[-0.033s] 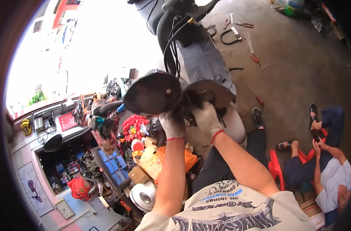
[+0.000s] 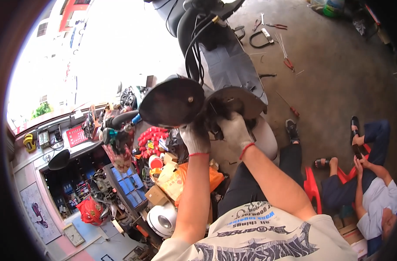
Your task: Repairing the front electrical wiring and dashboard assembly of a scooter using pliers and zip ties.
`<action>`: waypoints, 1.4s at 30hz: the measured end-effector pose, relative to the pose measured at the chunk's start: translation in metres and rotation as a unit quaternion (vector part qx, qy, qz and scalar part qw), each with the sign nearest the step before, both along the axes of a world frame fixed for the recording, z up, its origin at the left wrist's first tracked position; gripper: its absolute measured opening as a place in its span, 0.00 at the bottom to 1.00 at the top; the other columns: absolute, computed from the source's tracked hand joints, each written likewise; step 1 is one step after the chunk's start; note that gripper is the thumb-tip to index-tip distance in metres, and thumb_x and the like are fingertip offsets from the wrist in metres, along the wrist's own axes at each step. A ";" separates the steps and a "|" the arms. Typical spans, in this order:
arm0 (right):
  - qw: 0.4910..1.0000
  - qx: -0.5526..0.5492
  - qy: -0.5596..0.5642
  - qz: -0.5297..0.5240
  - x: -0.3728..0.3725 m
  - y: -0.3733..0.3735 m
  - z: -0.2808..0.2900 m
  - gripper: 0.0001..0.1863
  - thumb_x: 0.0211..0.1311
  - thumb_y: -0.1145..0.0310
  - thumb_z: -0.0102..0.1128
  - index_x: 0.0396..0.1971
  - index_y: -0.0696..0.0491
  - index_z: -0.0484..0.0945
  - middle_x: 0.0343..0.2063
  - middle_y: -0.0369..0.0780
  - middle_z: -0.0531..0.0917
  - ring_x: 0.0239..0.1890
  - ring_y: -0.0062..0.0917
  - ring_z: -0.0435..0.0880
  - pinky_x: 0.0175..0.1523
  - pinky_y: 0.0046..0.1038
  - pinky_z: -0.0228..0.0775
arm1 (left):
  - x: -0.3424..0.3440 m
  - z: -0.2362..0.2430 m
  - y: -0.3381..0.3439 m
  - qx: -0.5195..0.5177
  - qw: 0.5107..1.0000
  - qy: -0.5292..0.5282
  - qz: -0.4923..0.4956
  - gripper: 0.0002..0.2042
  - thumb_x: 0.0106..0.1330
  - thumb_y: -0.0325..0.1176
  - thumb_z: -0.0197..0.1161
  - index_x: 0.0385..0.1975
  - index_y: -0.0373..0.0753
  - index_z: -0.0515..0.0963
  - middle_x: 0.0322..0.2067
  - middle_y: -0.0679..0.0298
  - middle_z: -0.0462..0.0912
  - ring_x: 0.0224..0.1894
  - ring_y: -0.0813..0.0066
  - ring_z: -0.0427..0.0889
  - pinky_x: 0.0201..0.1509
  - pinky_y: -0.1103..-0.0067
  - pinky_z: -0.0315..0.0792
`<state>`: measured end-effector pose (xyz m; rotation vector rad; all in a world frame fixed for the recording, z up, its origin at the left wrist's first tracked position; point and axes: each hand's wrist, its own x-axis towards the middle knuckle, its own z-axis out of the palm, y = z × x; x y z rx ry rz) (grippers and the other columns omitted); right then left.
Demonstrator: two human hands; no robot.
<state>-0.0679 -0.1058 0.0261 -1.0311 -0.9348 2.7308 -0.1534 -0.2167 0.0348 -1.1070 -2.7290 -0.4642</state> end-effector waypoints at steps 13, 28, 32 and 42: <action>0.995 -0.031 0.082 0.039 -0.005 0.000 0.000 0.06 0.63 0.68 0.59 0.35 0.54 0.81 0.22 0.31 0.76 0.20 0.13 0.70 0.26 0.19 0.59 | 0.007 -0.003 -0.030 0.129 0.980 -0.143 0.040 0.14 0.61 0.21 0.59 0.48 0.32 0.78 0.42 0.60 0.83 0.42 0.71 0.83 0.47 0.79 0.77; 0.981 -0.159 0.105 0.024 -0.015 -0.001 -0.001 0.05 0.62 0.68 0.60 0.34 0.54 0.79 0.22 0.34 0.75 0.19 0.18 0.72 0.25 0.22 0.65 | -0.023 0.004 -0.041 0.431 0.400 -0.808 0.047 0.16 0.69 0.29 0.57 0.55 0.35 0.73 0.46 0.56 0.81 0.42 0.62 0.82 0.47 0.69 0.76; 0.989 -0.080 0.111 0.056 -0.014 -0.004 -0.004 0.07 0.63 0.68 0.59 0.36 0.55 0.79 0.21 0.34 0.75 0.18 0.18 0.71 0.24 0.21 0.65 | -0.022 -0.002 -0.038 0.445 0.414 -0.788 0.097 0.14 0.67 0.32 0.62 0.48 0.33 0.75 0.37 0.58 0.82 0.36 0.66 0.82 0.39 0.75 0.74; 0.943 0.249 0.132 0.177 -0.007 0.002 -0.002 0.12 0.67 0.76 0.48 0.44 0.58 0.79 0.34 0.33 0.79 0.32 0.15 0.76 0.35 0.20 0.69 | -0.020 -0.015 -0.040 0.452 0.493 -0.731 0.132 0.10 0.68 0.33 0.63 0.41 0.32 0.76 0.31 0.58 0.80 0.31 0.69 0.79 0.32 0.77 0.71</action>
